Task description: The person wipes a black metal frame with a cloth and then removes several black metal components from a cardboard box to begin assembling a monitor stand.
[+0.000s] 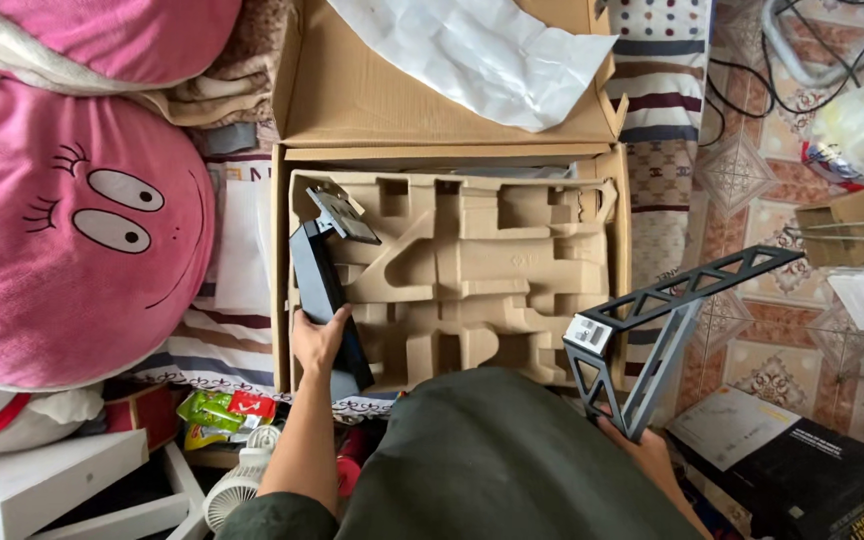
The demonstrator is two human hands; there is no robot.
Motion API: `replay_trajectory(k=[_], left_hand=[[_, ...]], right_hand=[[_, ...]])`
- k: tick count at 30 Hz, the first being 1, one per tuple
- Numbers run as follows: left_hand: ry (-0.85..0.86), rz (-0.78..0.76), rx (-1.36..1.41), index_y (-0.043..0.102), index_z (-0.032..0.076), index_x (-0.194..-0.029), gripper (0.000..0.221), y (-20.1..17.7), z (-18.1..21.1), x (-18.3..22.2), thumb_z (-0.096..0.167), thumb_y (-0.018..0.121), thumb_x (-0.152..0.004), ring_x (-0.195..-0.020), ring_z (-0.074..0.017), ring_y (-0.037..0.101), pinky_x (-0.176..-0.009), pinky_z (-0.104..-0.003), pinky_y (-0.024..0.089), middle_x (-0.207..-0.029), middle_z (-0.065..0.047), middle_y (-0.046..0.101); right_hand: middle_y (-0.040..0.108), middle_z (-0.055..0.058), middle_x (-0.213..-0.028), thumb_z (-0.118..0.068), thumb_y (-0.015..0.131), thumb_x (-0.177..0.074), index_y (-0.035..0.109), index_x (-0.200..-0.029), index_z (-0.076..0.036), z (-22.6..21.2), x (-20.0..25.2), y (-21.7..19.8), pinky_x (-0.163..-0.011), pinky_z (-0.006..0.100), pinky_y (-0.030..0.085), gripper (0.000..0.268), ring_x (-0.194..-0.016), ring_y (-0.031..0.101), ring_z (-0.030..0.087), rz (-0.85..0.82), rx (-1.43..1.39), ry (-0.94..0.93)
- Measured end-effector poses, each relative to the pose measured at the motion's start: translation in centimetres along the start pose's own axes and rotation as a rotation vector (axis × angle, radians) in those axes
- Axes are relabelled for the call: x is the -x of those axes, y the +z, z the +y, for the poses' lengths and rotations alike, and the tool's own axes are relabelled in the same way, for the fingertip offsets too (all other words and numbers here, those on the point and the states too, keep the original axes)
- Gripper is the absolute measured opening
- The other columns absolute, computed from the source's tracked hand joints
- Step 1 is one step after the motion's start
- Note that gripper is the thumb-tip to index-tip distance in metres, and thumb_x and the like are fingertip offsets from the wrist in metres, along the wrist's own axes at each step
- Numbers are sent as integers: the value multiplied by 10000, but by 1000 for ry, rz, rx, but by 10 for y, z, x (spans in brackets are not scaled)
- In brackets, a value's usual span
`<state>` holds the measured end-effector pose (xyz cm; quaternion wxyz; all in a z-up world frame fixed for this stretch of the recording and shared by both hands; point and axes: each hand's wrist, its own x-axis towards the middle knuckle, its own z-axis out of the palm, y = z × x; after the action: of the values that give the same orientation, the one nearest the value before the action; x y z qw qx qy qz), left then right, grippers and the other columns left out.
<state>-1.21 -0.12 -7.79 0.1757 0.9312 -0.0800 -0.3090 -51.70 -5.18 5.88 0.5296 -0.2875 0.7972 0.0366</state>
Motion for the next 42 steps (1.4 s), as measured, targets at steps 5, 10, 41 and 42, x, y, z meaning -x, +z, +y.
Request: replay_trajectory(k=[5,10,41,42], left_hand=[[15,-56,186,601,-44,-1266,866,-52,9,46,545,805,-664,-1147,-270,640,-1027,-369,483,-1263,-166,693],[-52,-17,290,718,58,-1150,576,-112,-9,96,407,834,-706,-1057,-193,687,-961,-333,509,-1133,-96,775],[-171,73,-22,573,108,-1350,875,-146,-94,-104,609,788,-665,-1180,-398,641,-978,-487,492,-1256,-171,699],[-165,68,-22,573,108,-1350,875,-144,-95,-109,609,788,-665,-1180,-398,641,-978,-487,492,-1256,-171,699]], right_hand=[[756,136,-1283,-255,750,-943,780,-1331,-65,-21,11,0,-909,390,468,434,-1182,654,285,16,-76,77],[778,81,-1233,-250,773,-920,808,-1291,-121,5,-30,1,-1000,309,446,394,-1152,641,185,6,55,-72],[811,40,-1259,-279,942,-801,860,-1243,-114,82,-135,1,-985,336,510,479,-1213,679,202,190,528,-41],[811,40,-1259,-279,942,-801,860,-1243,-114,89,-133,5,-985,336,510,479,-1213,679,202,195,523,-38]])
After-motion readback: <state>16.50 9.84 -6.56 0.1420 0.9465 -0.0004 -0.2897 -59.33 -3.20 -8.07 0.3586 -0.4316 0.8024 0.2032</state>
